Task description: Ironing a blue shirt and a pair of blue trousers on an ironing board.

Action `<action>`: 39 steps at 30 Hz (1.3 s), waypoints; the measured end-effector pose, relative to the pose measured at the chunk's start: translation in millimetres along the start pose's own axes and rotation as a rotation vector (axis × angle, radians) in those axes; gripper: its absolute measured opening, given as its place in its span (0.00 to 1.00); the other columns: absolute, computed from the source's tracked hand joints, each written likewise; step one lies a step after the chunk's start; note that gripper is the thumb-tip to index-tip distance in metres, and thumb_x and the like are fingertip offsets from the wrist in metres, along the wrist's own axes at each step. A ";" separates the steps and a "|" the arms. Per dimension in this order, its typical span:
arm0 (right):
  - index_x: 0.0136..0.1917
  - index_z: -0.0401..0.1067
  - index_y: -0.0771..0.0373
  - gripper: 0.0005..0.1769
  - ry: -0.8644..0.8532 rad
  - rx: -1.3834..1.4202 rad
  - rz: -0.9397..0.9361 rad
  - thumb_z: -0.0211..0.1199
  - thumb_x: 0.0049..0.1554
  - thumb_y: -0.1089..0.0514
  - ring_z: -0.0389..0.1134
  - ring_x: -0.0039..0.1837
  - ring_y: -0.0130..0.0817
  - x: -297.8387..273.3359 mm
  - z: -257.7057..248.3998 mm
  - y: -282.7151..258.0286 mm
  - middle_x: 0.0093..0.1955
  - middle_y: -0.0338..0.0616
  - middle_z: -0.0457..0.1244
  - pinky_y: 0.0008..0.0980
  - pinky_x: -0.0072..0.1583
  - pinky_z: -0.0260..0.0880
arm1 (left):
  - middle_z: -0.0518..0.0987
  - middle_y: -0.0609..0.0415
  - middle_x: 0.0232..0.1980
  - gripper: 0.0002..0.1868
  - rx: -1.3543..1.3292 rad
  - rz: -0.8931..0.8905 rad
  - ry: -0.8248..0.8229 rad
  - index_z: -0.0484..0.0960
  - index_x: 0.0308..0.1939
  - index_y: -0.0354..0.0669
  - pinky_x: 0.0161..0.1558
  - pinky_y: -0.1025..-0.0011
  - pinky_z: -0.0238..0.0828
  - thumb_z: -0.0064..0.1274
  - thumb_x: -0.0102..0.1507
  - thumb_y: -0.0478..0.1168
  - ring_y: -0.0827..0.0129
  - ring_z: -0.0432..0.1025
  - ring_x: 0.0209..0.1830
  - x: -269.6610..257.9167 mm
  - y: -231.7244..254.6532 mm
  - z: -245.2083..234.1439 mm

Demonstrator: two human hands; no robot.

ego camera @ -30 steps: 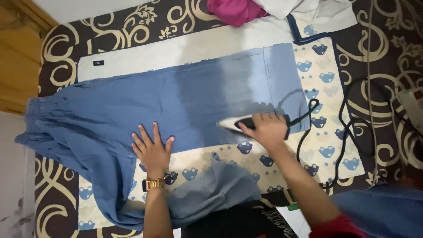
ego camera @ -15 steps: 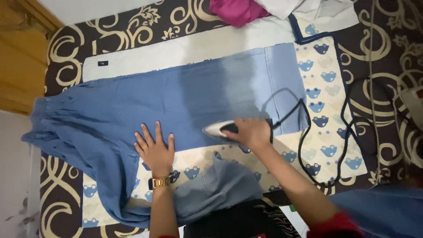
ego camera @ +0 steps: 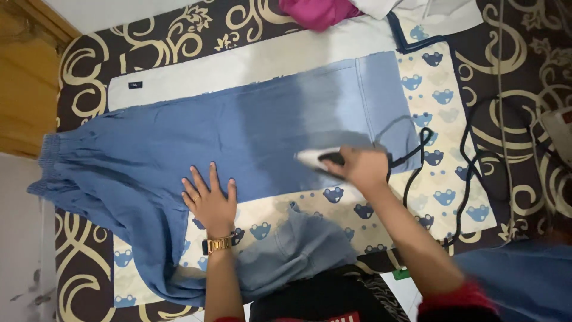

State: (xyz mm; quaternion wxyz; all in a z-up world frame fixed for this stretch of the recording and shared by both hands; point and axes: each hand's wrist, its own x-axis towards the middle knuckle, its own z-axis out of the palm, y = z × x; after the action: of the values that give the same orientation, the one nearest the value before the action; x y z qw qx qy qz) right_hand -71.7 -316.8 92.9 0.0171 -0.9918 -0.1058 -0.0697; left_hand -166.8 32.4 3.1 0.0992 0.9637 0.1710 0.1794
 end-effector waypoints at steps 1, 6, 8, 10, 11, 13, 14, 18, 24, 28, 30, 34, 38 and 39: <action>0.35 0.73 0.54 0.33 0.002 -0.001 0.003 0.59 0.52 0.22 0.69 0.27 0.39 -11.2 -0.2 2.6 0.28 0.41 0.67 0.41 0.32 0.69 | 0.56 0.37 0.82 0.35 -0.002 0.003 0.001 0.70 0.76 0.58 0.74 0.35 0.40 0.44 0.67 0.62 0.29 0.48 0.80 2.1 2.6 -1.0; 0.29 0.65 0.57 0.37 0.297 0.123 -0.499 0.55 0.52 0.21 0.68 0.31 0.39 -41.9 5.6 22.0 0.26 0.40 0.63 0.45 0.43 0.73 | 0.56 0.37 0.80 0.36 0.065 -0.071 -0.123 0.72 0.71 0.49 0.70 0.28 0.34 0.50 0.59 0.53 0.30 0.42 0.79 21.9 36.4 -9.7; 0.29 0.68 0.56 0.38 0.128 -0.025 -0.353 0.54 0.55 0.20 0.67 0.27 0.37 -29.8 7.3 25.5 0.24 0.39 0.63 0.42 0.39 0.71 | 0.58 0.40 0.79 0.32 -0.034 0.061 -0.105 0.72 0.70 0.49 0.72 0.30 0.35 0.50 0.61 0.51 0.34 0.43 0.81 21.9 49.6 7.4; 0.29 0.70 0.55 0.39 -0.036 -0.172 -0.205 0.53 0.58 0.19 0.66 0.24 0.35 -16.5 8.8 29.5 0.23 0.37 0.63 0.39 0.34 0.69 | 0.60 0.43 0.79 0.29 -0.135 0.192 -0.081 0.72 0.68 0.48 0.75 0.32 0.36 0.50 0.63 0.48 0.38 0.44 0.83 18.8 69.4 18.7; 0.32 0.71 0.56 0.38 0.035 -0.169 -0.035 0.54 0.58 0.20 0.66 0.24 0.36 -12.0 9.9 30.7 0.23 0.39 0.63 0.39 0.32 0.67 | 0.60 0.45 0.79 0.27 -0.174 0.246 -0.128 0.72 0.68 0.51 0.76 0.33 0.36 0.49 0.65 0.50 0.41 0.45 0.84 14.0 81.2 21.0; 0.34 0.72 0.57 0.37 0.100 -0.165 0.141 0.55 0.59 0.21 0.66 0.24 0.36 -9.4 9.8 32.6 0.23 0.40 0.64 0.38 0.29 0.66 | 0.59 0.47 0.80 0.26 -0.213 0.305 -0.181 0.71 0.68 0.54 0.77 0.35 0.37 0.48 0.67 0.52 0.45 0.46 0.84 5.7 97.9 19.2; 0.35 0.73 0.56 0.36 0.088 -0.173 0.152 0.56 0.57 0.21 0.66 0.24 0.38 -11.1 8.1 33.5 0.23 0.42 0.64 0.38 0.29 0.65 | 0.57 0.46 0.81 0.29 -0.190 0.329 -0.190 0.69 0.71 0.54 0.75 0.34 0.38 0.47 0.66 0.53 0.44 0.47 0.83 2.5 103.2 15.0; 0.35 0.74 0.56 0.35 0.133 -0.091 -0.042 0.58 0.52 0.22 0.67 0.26 0.42 -32.7 6.4 46.9 0.25 0.44 0.65 0.40 0.30 0.63 | 0.54 0.47 0.82 0.34 -0.114 0.352 -0.242 0.64 0.77 0.59 0.73 0.33 0.38 0.46 0.66 0.56 0.44 0.48 0.81 4.3 111.6 8.8; 0.39 0.73 0.60 0.40 -0.039 -0.187 0.193 0.55 0.57 0.20 0.69 0.24 0.39 2.6 20.1 70.6 0.30 0.46 0.67 0.39 0.26 0.65 | 0.53 0.44 0.81 0.40 -0.097 0.359 -0.248 0.63 0.76 0.57 0.70 0.30 0.39 0.46 0.64 0.66 0.40 0.48 0.79 3.2 114.1 5.4; 0.40 0.75 0.58 0.39 0.223 -0.262 0.274 0.56 0.56 0.18 0.71 0.32 0.45 24.6 24.7 71.6 0.31 0.45 0.68 0.42 0.35 0.68 | 0.54 0.46 0.82 0.41 -0.121 0.357 -0.235 0.63 0.77 0.59 0.71 0.30 0.38 0.46 0.63 0.68 0.41 0.48 0.80 6.2 113.5 6.0; 0.41 0.76 0.59 0.39 0.120 -0.142 0.358 0.57 0.56 0.19 0.71 0.32 0.47 21.8 16.5 64.3 0.30 0.49 0.68 0.44 0.33 0.68 | 0.53 0.44 0.82 0.43 -0.114 0.363 -0.265 0.63 0.77 0.58 0.70 0.29 0.38 0.47 0.62 0.69 0.40 0.47 0.80 5.4 112.3 4.5; 0.39 0.76 0.60 0.41 -0.094 -0.097 0.449 0.55 0.59 0.18 0.71 0.33 0.48 -21.3 10.9 47.1 0.31 0.52 0.69 0.44 0.34 0.69 | 0.53 0.46 0.81 0.41 -0.125 0.317 -0.290 0.63 0.76 0.58 0.71 0.30 0.37 0.47 0.62 0.66 0.40 0.45 0.80 12.6 128.5 -3.1; 0.51 0.73 0.58 0.36 -0.113 -0.164 0.483 0.52 0.63 0.22 0.71 0.32 0.46 -31.7 14.9 41.9 0.32 0.47 0.68 0.45 0.34 0.69 | 0.48 0.42 0.80 0.40 -0.053 0.195 -0.456 0.62 0.74 0.52 0.67 0.27 0.29 0.46 0.61 0.63 0.37 0.38 0.80 14.0 159.2 0.4; 0.58 0.69 0.57 0.34 -0.031 -0.205 0.479 0.51 0.64 0.25 0.71 0.31 0.47 -28.1 17.5 41.5 0.33 0.45 0.68 0.46 0.32 0.68 | 0.47 0.38 0.80 0.40 -0.078 0.179 -0.466 0.61 0.73 0.47 0.67 0.27 0.27 0.45 0.62 0.63 0.36 0.37 0.80 13.6 166.6 4.2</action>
State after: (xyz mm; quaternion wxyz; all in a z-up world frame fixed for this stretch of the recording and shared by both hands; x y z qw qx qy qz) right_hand -87.7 -362.3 70.8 -0.0689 -0.9861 0.1392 -0.0588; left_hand -104.3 -116.8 45.6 0.1568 0.9858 0.0506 -0.0331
